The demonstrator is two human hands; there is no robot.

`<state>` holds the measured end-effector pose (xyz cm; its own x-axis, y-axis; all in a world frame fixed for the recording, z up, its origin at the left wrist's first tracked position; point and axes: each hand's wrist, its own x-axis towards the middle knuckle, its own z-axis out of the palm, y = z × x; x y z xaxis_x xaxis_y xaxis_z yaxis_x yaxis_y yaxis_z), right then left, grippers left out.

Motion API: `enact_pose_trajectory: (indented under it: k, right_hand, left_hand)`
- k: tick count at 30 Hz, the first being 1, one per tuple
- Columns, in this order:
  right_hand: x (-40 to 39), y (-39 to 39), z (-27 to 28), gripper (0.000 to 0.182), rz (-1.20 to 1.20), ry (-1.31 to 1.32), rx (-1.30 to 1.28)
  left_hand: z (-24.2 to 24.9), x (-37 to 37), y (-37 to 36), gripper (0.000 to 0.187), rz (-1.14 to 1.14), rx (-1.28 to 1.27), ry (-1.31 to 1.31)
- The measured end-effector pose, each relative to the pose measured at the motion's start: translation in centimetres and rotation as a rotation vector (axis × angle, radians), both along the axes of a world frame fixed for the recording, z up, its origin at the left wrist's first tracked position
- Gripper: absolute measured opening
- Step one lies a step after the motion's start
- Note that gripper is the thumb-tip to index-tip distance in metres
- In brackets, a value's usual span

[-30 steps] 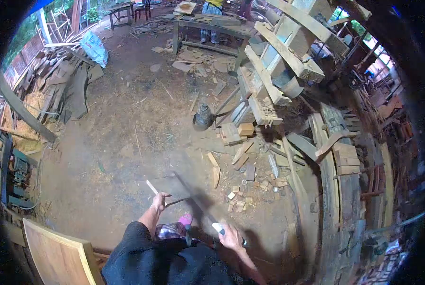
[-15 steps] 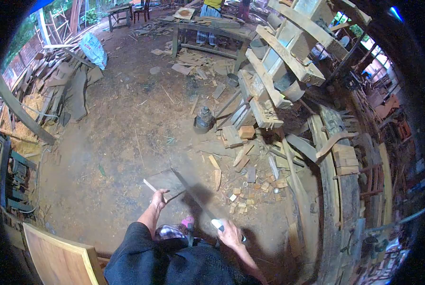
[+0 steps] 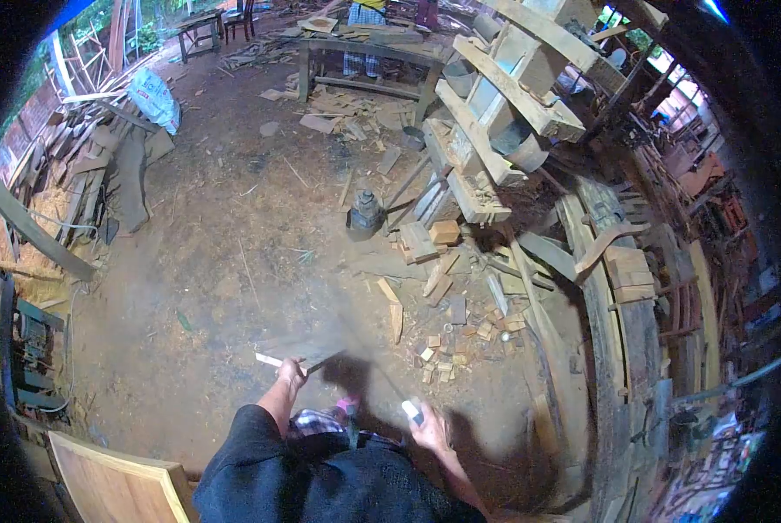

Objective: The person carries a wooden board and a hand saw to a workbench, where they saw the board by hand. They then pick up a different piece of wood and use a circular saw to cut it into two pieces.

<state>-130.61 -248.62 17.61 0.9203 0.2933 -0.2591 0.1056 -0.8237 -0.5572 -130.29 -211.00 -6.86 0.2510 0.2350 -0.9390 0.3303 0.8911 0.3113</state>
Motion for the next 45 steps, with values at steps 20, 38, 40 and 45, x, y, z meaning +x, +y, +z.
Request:
enact_pose_trajectory:
  k: [20, 38, 40, 45]
  right_hand:
    - [-9.0, -10.3, -10.8, 0.034, -0.222, 0.163, -0.045]
    - [-16.0, -4.4, -16.8, 0.045, -0.513, 0.471, -0.152]
    - [-15.8, 0.0, -14.2, 0.046, -0.627, 0.49, -0.181]
    - [-17.0, 9.1, -14.8, 0.048, -0.959, 0.482, -0.2]
  left_hand:
    - [-3.7, 0.1, -1.1, 0.019, 0.075, -0.029, 0.204]
    - [2.9, 15.6, 2.6, 0.017, -0.158, -0.014, 0.305]
    - [0.6, 17.3, 5.4, 0.018, -0.355, -0.122, 0.238]
    - [-6.0, 21.8, 11.5, 0.011, -0.589, -0.121, -0.058]
